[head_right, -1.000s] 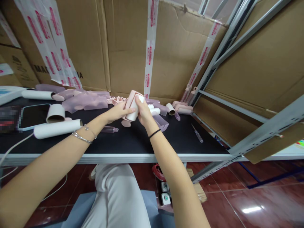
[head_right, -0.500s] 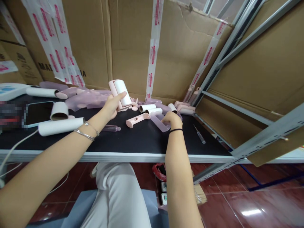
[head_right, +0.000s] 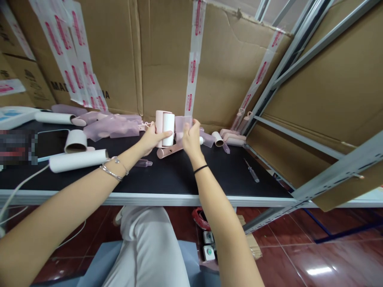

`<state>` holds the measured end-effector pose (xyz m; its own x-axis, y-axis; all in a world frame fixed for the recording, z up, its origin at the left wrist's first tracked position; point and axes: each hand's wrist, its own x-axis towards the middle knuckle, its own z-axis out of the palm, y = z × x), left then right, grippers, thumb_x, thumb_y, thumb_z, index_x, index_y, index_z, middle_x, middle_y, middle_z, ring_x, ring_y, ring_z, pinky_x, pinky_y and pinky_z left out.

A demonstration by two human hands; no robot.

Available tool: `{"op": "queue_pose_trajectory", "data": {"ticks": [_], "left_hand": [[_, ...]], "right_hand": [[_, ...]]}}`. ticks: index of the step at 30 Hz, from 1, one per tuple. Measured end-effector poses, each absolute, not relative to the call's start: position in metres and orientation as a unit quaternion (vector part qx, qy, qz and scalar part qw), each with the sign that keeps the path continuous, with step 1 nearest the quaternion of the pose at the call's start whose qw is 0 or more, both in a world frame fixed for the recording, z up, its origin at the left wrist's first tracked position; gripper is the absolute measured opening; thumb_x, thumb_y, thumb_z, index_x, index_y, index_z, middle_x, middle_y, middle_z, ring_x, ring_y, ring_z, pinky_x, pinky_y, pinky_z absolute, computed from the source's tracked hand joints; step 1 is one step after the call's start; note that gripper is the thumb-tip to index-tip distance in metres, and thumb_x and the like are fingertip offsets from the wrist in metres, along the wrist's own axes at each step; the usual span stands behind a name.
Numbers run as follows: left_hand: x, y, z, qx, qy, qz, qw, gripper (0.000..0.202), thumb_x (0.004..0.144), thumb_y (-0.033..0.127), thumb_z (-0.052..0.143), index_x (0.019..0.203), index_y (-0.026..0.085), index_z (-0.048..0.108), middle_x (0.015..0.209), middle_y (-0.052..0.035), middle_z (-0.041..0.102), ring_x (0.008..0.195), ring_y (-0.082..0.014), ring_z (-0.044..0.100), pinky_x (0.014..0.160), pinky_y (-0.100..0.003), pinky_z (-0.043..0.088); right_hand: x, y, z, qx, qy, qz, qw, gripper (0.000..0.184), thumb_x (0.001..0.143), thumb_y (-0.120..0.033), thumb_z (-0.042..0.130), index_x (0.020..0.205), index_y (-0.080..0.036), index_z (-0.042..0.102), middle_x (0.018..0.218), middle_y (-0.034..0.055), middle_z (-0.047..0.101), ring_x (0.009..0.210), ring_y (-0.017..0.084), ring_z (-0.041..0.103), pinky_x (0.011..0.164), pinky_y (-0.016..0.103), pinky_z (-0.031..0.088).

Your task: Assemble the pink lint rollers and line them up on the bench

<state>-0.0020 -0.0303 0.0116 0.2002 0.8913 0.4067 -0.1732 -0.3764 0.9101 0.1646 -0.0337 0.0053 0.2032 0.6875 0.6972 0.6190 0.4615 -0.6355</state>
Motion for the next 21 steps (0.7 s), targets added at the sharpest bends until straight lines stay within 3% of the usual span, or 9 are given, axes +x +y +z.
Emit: {"op": "queue_pose_trajectory", "data": {"ticks": [5, 10, 13, 17, 21], "left_hand": [[-0.008, -0.026, 0.014, 0.602, 0.274, 0.583, 0.472, 0.054, 0.062, 0.032, 0.074, 0.109, 0.014, 0.052, 0.109, -0.0117, 0.064, 0.096, -0.0227, 0.062, 0.085, -0.039, 0.052], [-0.010, -0.022, 0.015, 0.594, 0.271, 0.598, 0.464, 0.054, 0.063, 0.035, 0.073, 0.110, 0.014, 0.054, 0.109, -0.0108, 0.065, 0.100, -0.0230, 0.061, 0.087, -0.039, 0.051], [-0.010, -0.018, 0.012, 0.587, 0.295, 0.611, 0.442, 0.053, 0.064, 0.036, 0.073, 0.109, 0.014, 0.054, 0.108, -0.0112, 0.065, 0.099, -0.0232, 0.061, 0.087, -0.039, 0.051], [-0.009, -0.015, 0.009, 0.584, 0.315, 0.612, 0.431, 0.052, 0.065, 0.039, 0.072, 0.107, 0.014, 0.054, 0.106, -0.0110, 0.064, 0.099, -0.0233, 0.061, 0.087, -0.041, 0.051], [-0.007, -0.021, 0.011, 0.598, 0.273, 0.598, 0.458, 0.053, 0.065, 0.038, 0.072, 0.108, 0.014, 0.051, 0.106, -0.0108, 0.064, 0.100, -0.0231, 0.061, 0.088, -0.041, 0.050]], "right_hand": [[0.136, -0.051, 0.008, -0.449, -0.610, 0.149, 0.636, 0.056, 0.085, -0.063, 0.035, 0.131, -0.029, 0.037, 0.134, 0.0086, 0.045, 0.127, 0.025, 0.040, 0.100, 0.044, 0.041], [0.135, -0.062, 0.018, -0.369, -0.572, 0.335, 0.651, 0.049, 0.077, -0.062, 0.051, 0.112, -0.027, 0.047, 0.111, 0.0041, 0.056, 0.106, 0.023, 0.055, 0.087, 0.041, 0.049], [0.138, -0.066, 0.023, -0.330, -0.576, 0.423, 0.617, 0.050, 0.069, -0.058, 0.064, 0.101, -0.027, 0.044, 0.103, 0.0020, 0.057, 0.094, 0.021, 0.060, 0.079, 0.040, 0.053], [0.143, -0.067, 0.032, -0.366, -0.587, 0.354, 0.629, 0.064, 0.061, -0.054, 0.074, 0.105, -0.027, 0.036, 0.104, 0.0031, 0.058, 0.095, 0.020, 0.060, 0.085, 0.039, 0.050], [0.146, -0.064, 0.029, -0.420, -0.588, 0.237, 0.649, 0.068, 0.064, -0.057, 0.071, 0.110, -0.025, 0.031, 0.103, 0.0045, 0.057, 0.096, 0.020, 0.060, 0.093, 0.041, 0.046]]}}
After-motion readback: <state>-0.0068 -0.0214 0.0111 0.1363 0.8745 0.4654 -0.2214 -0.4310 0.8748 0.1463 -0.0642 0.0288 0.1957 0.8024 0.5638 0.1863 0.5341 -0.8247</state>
